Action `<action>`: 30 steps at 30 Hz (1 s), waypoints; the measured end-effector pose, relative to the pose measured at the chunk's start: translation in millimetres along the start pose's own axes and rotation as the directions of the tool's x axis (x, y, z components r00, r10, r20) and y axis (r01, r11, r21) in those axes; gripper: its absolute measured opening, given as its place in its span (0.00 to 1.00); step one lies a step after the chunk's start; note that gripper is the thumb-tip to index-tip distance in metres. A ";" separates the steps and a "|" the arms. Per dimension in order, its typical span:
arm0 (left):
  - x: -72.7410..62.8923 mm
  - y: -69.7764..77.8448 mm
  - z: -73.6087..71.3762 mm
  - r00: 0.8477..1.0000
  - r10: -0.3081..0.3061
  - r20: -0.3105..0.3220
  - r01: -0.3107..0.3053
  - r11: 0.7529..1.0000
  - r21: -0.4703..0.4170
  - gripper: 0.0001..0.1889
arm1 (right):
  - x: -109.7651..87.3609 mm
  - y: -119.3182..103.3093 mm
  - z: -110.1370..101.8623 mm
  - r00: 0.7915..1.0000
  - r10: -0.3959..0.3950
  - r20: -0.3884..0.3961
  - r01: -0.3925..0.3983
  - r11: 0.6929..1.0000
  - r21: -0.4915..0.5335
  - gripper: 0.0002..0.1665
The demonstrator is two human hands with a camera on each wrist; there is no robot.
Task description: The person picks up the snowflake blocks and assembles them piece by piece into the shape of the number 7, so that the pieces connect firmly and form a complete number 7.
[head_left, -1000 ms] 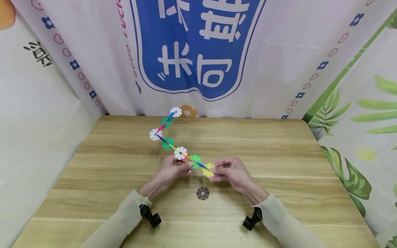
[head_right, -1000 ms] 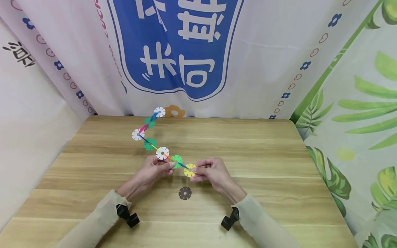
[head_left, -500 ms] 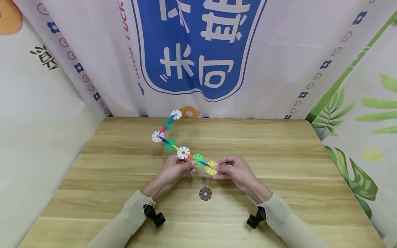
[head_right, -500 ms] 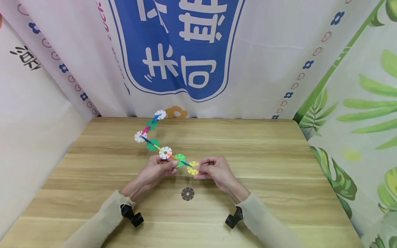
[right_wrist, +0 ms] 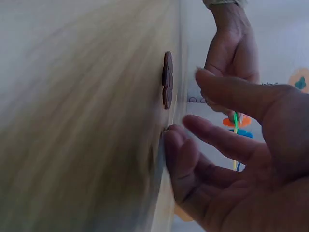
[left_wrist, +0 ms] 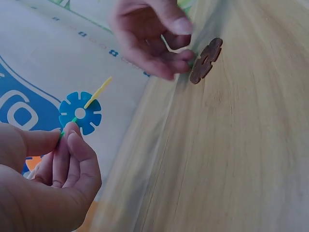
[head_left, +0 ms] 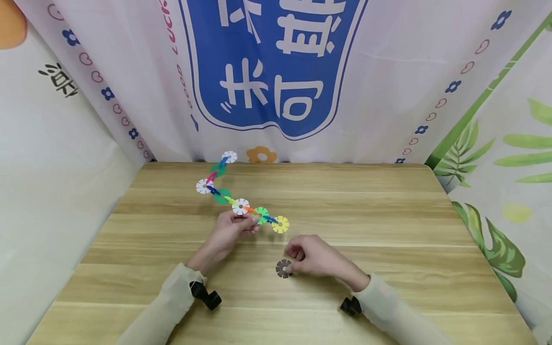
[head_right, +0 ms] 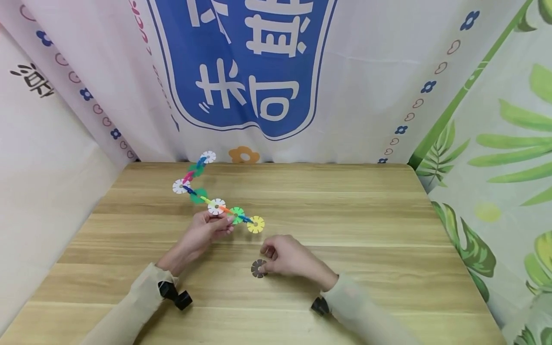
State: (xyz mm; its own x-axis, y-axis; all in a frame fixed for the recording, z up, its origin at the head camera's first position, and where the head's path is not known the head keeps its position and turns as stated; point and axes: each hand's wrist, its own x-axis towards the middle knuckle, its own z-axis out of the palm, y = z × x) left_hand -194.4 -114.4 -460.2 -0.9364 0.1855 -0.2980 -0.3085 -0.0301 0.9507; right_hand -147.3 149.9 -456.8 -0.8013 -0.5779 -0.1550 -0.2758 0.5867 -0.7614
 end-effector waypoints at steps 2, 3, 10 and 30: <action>-0.9 -0.6 0.1 1.000 -0.007 0.003 0.007 1.000 0.000 0.07 | 0.4 -5.0 3.5 1.000 -0.010 0.016 0.011 0.996 -0.088 0.23; -1.3 -0.9 0.6 1.000 -0.011 0.002 0.011 1.000 0.000 0.07 | 0.7 -7.1 4.6 1.000 -0.010 0.022 0.013 0.992 -0.125 0.24; -3.8 -2.1 4.2 0.999 -0.033 0.003 0.033 0.999 0.015 0.09 | 1.5 -11.4 8.5 0.999 0.031 0.042 -0.021 0.977 -0.212 0.25; -0.4 -0.3 7.6 0.999 -0.016 0.050 0.016 1.000 0.004 0.12 | 1.5 -12.8 15.0 0.997 0.048 0.060 -0.035 0.976 -0.213 0.19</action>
State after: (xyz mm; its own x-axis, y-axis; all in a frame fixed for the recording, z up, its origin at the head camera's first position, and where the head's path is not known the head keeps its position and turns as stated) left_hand -192.6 -107.0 -459.7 -0.9219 0.2344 -0.3085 -0.3226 -0.0233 0.9462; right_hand -137.1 133.1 -456.7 -0.7806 -0.5816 -0.2289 -0.3546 0.7137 -0.6040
